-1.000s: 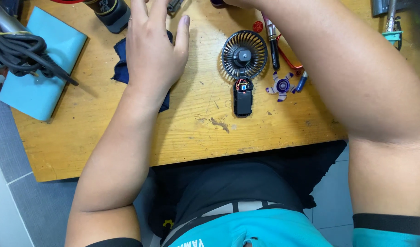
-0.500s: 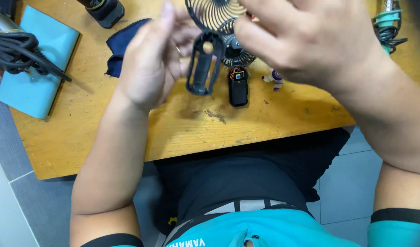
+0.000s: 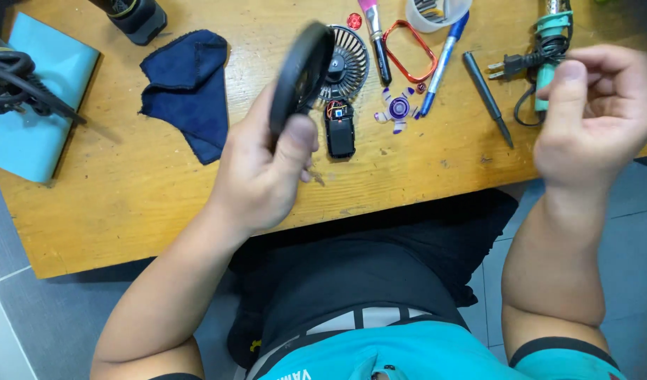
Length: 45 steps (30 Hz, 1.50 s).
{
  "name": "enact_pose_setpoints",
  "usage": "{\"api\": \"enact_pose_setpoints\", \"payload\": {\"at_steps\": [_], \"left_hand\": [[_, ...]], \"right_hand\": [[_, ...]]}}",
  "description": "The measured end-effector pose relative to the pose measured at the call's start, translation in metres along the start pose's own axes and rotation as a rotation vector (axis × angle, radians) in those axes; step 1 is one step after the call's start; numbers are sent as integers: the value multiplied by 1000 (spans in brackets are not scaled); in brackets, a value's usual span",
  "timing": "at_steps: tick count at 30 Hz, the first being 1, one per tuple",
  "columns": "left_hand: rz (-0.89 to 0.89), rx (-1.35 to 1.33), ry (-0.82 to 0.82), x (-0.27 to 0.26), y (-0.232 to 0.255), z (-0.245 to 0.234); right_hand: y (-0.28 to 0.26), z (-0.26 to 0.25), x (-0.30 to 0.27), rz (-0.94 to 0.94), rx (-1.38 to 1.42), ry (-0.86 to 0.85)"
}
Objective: Disassembling, cleaning, and inspecting the components of a small portable fan.
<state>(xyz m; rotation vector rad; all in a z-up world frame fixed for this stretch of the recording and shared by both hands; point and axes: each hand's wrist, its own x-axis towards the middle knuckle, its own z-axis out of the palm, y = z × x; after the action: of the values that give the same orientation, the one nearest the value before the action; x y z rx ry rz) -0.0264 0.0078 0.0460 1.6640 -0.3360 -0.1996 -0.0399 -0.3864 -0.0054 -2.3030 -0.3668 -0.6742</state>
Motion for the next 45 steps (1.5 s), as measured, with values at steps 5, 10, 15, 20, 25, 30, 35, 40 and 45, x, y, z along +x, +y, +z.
{"api": "enact_pose_setpoints", "payload": {"at_steps": [5, 10, 15, 20, 25, 30, 35, 40, 45], "left_hand": [[269, 534, 46, -4, -2, -3], [-159, -249, -104, -28, -30, 32], [173, -2, 128, -32, -24, 68], [198, 67, 142, -29, -22, 30], [-44, 1336, 588, -15, -59, -83], [-16, 1140, 638, -23, -47, -98], [68, 627, 475, -60, 11, -45], [116, 170, 198, -106, 19, 22], [153, 246, 307, -129, -19, 36]], "right_hand": [[13, -19, -12, -67, -293, -100], [-68, 18, -22, 402, 427, -286], [-117, 68, -45, 570, 955, -653], [-127, 93, -40, 508, 845, -564], [-114, 98, -30, 562, 909, -509], [-105, 102, -41, 556, 908, -486], [-126, 113, -49, 690, 1010, -446], [-155, 142, -60, 503, 1025, -368], [-181, 134, -48, 369, 969, -372]]}}
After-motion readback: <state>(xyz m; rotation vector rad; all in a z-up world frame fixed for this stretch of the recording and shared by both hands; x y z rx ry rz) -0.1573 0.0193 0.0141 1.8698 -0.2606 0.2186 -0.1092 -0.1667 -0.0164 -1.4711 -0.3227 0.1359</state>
